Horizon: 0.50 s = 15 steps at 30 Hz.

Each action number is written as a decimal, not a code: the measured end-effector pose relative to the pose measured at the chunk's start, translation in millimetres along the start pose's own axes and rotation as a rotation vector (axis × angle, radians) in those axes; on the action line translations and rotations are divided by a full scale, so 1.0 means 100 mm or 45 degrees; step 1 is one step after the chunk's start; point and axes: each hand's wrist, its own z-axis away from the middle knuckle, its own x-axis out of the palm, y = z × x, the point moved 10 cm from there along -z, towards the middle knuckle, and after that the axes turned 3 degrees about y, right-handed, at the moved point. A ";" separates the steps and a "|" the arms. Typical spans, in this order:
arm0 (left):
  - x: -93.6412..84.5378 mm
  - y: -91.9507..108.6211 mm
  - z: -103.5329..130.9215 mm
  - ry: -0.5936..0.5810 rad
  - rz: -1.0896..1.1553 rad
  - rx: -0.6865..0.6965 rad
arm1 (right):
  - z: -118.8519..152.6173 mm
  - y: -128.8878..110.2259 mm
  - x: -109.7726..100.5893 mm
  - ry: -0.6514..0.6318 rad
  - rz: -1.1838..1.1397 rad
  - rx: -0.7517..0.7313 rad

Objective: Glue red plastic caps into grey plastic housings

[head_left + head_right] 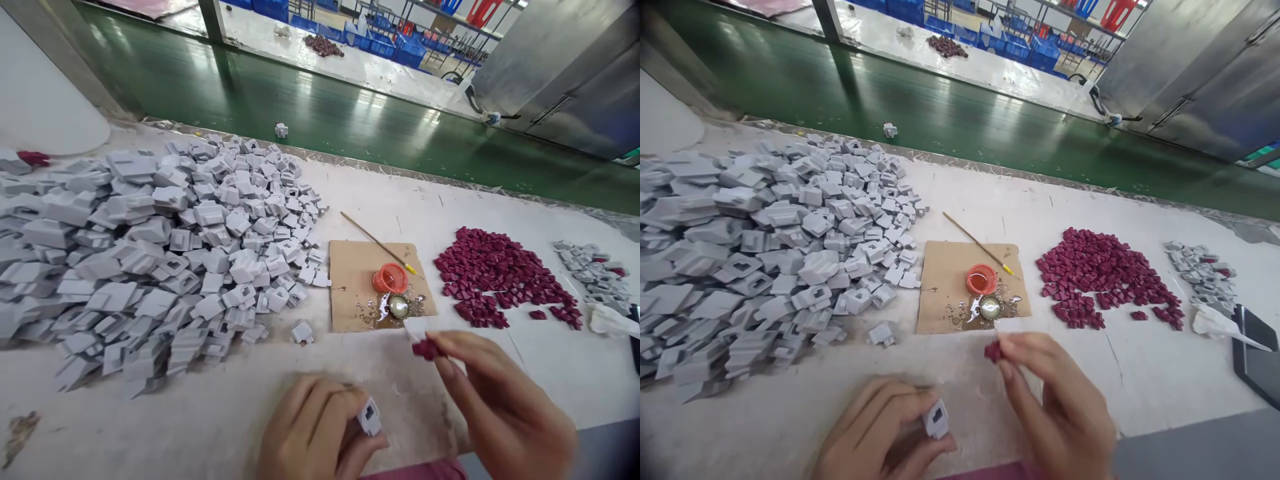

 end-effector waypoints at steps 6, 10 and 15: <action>0.07 -0.03 0.02 -0.039 -0.066 -0.078 | 0.39 -0.16 0.24 -0.067 -0.226 0.073; 0.07 -0.01 0.02 -0.048 -0.053 -0.078 | 0.44 -0.15 0.31 -0.059 -0.225 0.049; 0.04 -0.02 0.03 -0.038 -0.048 -0.094 | 0.41 -0.19 0.40 -0.170 -0.212 -0.018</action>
